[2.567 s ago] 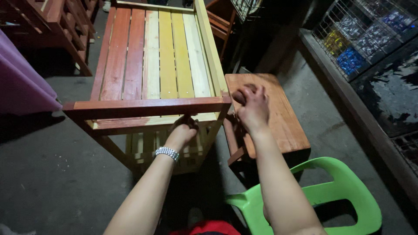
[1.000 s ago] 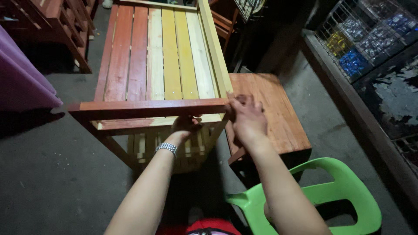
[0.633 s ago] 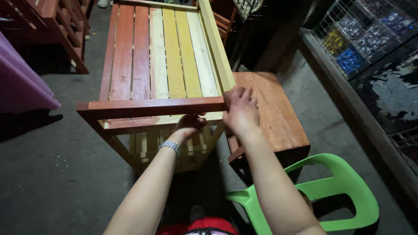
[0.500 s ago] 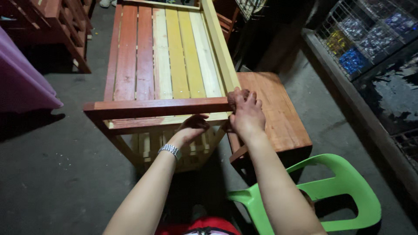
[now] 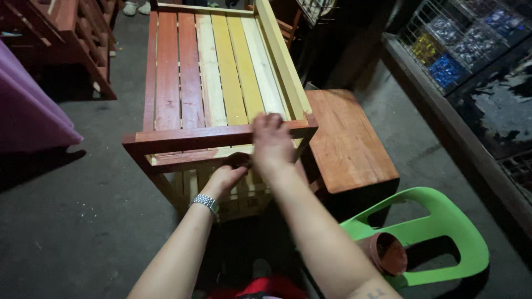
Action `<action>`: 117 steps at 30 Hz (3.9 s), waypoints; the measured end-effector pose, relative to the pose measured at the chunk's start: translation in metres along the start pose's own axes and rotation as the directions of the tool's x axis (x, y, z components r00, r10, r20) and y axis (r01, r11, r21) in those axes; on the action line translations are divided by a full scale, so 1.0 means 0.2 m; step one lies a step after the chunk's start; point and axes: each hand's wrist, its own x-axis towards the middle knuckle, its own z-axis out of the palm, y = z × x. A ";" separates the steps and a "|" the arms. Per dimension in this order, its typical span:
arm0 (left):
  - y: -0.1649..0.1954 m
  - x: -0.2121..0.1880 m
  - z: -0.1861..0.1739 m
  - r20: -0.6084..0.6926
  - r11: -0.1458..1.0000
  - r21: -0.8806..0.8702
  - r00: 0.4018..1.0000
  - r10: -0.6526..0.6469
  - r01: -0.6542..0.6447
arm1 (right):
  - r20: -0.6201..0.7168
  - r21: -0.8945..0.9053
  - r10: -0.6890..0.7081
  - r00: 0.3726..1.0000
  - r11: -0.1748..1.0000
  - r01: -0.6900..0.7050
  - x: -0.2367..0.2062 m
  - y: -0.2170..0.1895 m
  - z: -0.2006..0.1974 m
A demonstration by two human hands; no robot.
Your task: The person dips their hands into a pot of reddish-brown wood stain resting on a green plastic chair, then rubs the stain onto the slatted top and frame of a small wooden rack using a cloth and their hands, working around the piece to coat the bare wood.
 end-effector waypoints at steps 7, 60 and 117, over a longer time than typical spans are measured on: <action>-0.08 -0.04 -0.04 0.009 0.997 0.074 0.999 -0.034 0.033 | -0.038 0.177 -0.015 0.999 0.984 0.022 -0.04 -0.05 -0.09; 0.83 -0.45 0.01 0.081 0.426 -0.885 0.838 0.539 -0.188 | 0.083 0.673 -0.133 0.988 -0.723 -0.154 -0.43 0.50 0.26; -0.66 -0.63 -0.75 -0.599 0.414 -0.712 0.798 0.064 -0.568 | -0.558 0.650 -0.232 0.797 0.475 0.593 -0.14 -1.35 0.06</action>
